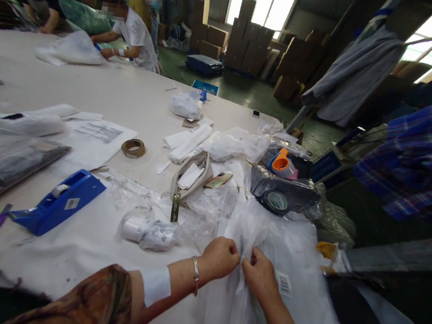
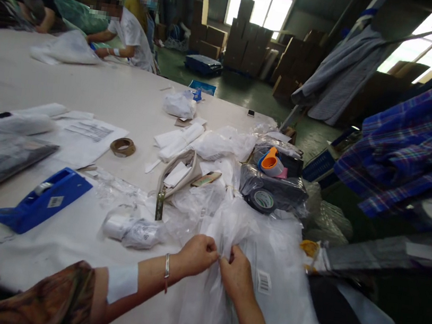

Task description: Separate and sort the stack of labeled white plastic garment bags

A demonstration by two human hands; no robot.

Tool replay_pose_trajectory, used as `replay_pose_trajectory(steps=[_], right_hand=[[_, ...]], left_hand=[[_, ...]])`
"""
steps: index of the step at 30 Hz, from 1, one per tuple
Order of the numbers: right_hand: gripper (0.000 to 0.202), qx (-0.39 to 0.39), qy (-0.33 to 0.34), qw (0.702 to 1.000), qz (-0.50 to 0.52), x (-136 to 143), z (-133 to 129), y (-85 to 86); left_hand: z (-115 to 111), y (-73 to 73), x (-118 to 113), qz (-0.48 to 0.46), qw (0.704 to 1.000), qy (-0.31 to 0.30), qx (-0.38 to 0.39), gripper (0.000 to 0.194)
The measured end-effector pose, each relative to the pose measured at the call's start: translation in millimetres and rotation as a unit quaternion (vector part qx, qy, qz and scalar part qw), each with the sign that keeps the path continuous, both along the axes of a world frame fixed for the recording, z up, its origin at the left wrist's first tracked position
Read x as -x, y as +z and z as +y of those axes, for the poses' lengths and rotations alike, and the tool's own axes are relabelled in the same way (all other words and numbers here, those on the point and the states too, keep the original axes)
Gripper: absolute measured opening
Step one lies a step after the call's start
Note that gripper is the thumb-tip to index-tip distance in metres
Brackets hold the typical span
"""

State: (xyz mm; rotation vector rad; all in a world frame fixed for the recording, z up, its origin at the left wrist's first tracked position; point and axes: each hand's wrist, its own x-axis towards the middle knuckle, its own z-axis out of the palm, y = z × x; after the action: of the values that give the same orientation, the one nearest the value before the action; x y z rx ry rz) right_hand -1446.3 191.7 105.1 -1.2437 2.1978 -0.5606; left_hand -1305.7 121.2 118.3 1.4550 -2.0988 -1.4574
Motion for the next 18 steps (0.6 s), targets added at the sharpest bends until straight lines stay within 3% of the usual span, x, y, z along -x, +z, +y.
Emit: replay_pose_trajectory(steps=[3,6,12,18], right_hand=[[0.007,-0.002,0.011,1.000,0.014,-1,2,0.9],[0.003,-0.006,0.029,1.000,0.010,2,3,4.2],[0.001,-0.031,0.064,0.997,-0.007,2,5,15.3],[0.021,-0.056,0.072,0.996,0.005,-13,6,25.0]], left_hand=[[-6,10.6,11,0.014,0.994,0.010,-0.110,0.016],[-12,11.4,17,0.020,0.983,0.020,-0.184,0.020],[-16,6.3,16,0.024,0.978,0.030,-0.203,0.019],[-15,10.4,23,0.025,0.988,0.026,-0.147,0.014]])
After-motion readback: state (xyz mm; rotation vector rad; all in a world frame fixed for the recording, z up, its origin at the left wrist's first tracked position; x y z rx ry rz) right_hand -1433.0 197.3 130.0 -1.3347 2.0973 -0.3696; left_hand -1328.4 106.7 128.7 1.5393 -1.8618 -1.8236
